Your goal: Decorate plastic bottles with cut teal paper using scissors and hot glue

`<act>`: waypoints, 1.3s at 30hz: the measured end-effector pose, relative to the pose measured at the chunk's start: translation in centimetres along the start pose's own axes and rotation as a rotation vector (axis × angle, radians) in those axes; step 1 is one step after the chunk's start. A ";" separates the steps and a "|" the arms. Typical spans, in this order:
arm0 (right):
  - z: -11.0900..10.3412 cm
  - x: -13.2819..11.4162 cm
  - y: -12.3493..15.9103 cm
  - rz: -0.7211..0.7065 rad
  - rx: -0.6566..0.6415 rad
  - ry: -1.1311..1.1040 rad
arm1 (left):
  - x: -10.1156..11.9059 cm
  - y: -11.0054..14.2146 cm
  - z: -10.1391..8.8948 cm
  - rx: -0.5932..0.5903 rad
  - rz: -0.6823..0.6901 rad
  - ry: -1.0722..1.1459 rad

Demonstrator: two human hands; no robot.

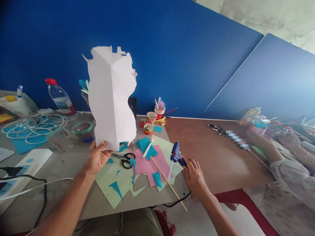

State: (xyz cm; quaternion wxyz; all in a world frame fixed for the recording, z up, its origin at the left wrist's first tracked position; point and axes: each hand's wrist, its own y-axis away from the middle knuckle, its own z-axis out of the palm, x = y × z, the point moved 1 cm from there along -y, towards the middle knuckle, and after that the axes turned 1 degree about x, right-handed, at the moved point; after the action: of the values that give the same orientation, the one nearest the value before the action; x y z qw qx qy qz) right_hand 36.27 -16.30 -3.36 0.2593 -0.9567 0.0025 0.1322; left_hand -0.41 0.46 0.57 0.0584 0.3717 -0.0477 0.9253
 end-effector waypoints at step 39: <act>5.3 2.6 -7.1 0.325 -0.069 0.192 | 0.1 0.1 0.1 -0.013 -0.011 -0.012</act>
State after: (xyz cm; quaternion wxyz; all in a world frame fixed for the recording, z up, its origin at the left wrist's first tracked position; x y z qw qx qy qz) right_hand 37.94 -7.32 -4.87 0.2001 -0.9603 0.1771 0.0806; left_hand -0.42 0.40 0.72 0.0656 0.3772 -0.0518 0.9223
